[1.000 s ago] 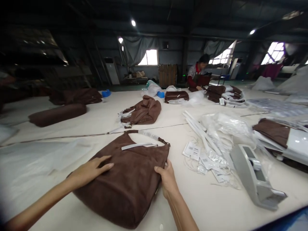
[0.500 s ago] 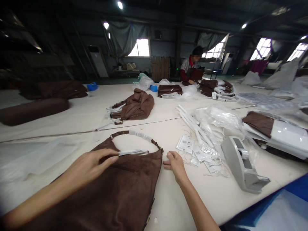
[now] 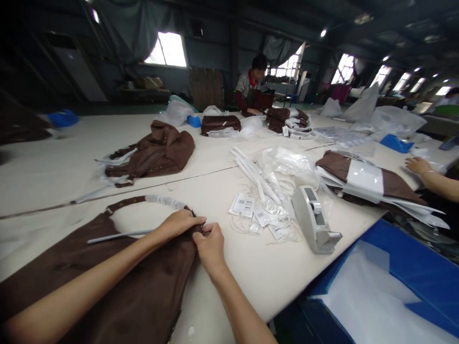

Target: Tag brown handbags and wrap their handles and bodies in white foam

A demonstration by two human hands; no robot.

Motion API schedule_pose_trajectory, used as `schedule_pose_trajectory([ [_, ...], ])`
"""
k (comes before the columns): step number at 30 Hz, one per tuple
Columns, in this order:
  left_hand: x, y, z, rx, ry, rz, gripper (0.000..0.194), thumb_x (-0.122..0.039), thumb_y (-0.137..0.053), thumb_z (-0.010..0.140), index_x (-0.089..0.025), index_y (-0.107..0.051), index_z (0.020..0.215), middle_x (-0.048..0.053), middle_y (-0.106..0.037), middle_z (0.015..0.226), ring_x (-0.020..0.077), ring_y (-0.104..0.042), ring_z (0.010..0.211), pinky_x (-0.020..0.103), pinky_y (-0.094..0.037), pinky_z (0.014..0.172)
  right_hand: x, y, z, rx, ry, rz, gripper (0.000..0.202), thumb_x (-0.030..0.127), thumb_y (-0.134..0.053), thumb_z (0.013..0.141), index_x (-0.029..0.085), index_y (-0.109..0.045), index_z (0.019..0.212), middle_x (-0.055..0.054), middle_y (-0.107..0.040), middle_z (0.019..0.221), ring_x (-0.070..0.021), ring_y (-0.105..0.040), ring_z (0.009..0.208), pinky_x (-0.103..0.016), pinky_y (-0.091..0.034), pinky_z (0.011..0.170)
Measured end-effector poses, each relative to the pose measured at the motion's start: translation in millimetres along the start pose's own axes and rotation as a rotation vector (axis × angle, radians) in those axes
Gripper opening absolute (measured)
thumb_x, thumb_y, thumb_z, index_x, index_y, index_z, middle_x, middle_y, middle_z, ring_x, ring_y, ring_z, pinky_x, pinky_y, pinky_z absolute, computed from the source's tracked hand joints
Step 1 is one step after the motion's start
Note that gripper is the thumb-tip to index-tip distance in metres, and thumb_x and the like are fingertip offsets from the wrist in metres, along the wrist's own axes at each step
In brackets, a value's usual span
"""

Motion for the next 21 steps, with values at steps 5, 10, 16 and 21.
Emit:
schedule_pose_trajectory([
  [5, 2.4, -7.7, -23.2, -0.073, -0.009, -0.144, 0.023, -0.04, -0.053, 0.067, -0.022, -0.047, 0.053, 0.001, -0.057, 0.055, 0.0227, -0.06, 0.064, 0.029, -0.04, 0.057, 9.6, -6.1, -36.7, -0.04, 0.141, -0.106, 0.015, 0.024, -0.064, 0.071, 0.021, -0.053, 0.08, 0.0, -0.056, 0.079, -0.0159, -0.055, 0.07, -0.03, -0.049, 0.067],
  [10, 10.7, -33.5, -60.3, -0.033, -0.013, -0.609, 0.027, -0.049, -0.053, 0.07, -0.023, -0.045, 0.069, 0.004, -0.07, 0.075, 0.0253, -0.069, 0.087, 0.031, -0.052, 0.071, 20.1, 7.3, -79.9, 0.21, 0.311, -0.139, 0.014, 0.028, -0.059, 0.084, 0.021, -0.065, 0.094, -0.005, -0.064, 0.1, -0.018, -0.061, 0.087, -0.03, -0.05, 0.075],
  [16, 29.4, -57.2, -90.7, 0.072, 0.1, -1.049, 0.037, -0.05, -0.074, 0.066, -0.02, -0.058, 0.079, 0.01, -0.076, 0.096, 0.0285, -0.069, 0.102, 0.036, -0.053, 0.089, 27.0, 160.4, -72.0, -0.093, 0.376, -0.428, 0.019, 0.033, -0.054, 0.09, 0.022, -0.07, 0.091, -0.006, -0.068, 0.092, -0.0205, -0.062, 0.088, -0.032, -0.049, 0.078],
  [21, 26.3, -53.9, -92.0, 0.102, 0.063, -1.11, 0.034, -0.048, -0.075, 0.069, -0.02, -0.06, 0.082, 0.009, -0.076, 0.099, 0.0286, -0.067, 0.106, 0.037, -0.051, 0.096, 47.1, 233.7, -61.8, -0.223, 0.475, -0.8, 0.025, 0.038, -0.052, 0.091, 0.023, -0.072, 0.093, -0.007, -0.066, 0.089, -0.0228, -0.061, 0.086, -0.037, -0.049, 0.082],
])
Point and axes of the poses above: each hand's wrist, its own z-axis towards the middle knuckle, its own y-axis out of the back of the hand, x = y × z, the point moved 9 cm from there along z, towards the middle knuckle
